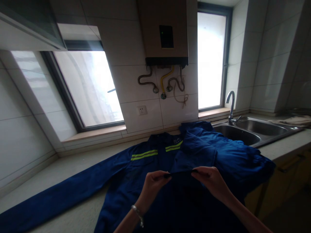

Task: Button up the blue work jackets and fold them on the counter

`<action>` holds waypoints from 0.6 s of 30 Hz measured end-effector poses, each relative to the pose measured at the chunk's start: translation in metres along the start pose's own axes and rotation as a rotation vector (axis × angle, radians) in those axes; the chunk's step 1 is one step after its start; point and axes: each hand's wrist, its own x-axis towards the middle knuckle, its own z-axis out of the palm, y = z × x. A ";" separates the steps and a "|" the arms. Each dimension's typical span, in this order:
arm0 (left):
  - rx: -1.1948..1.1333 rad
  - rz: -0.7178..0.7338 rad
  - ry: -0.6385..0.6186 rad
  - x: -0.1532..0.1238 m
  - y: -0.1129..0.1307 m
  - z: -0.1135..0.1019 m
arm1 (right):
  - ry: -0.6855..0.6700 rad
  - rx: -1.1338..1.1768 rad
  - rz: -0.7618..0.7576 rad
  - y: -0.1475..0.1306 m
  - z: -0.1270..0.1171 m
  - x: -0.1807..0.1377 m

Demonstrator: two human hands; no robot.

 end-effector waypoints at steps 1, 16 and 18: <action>-0.012 -0.011 -0.006 0.000 0.000 -0.002 | 0.008 0.000 0.003 0.000 -0.001 0.001; -0.134 -0.012 0.023 0.000 0.001 -0.003 | -0.022 0.243 0.097 0.015 -0.007 0.010; -0.165 -0.020 0.026 0.000 -0.003 -0.003 | -0.038 0.251 0.098 0.011 -0.009 0.011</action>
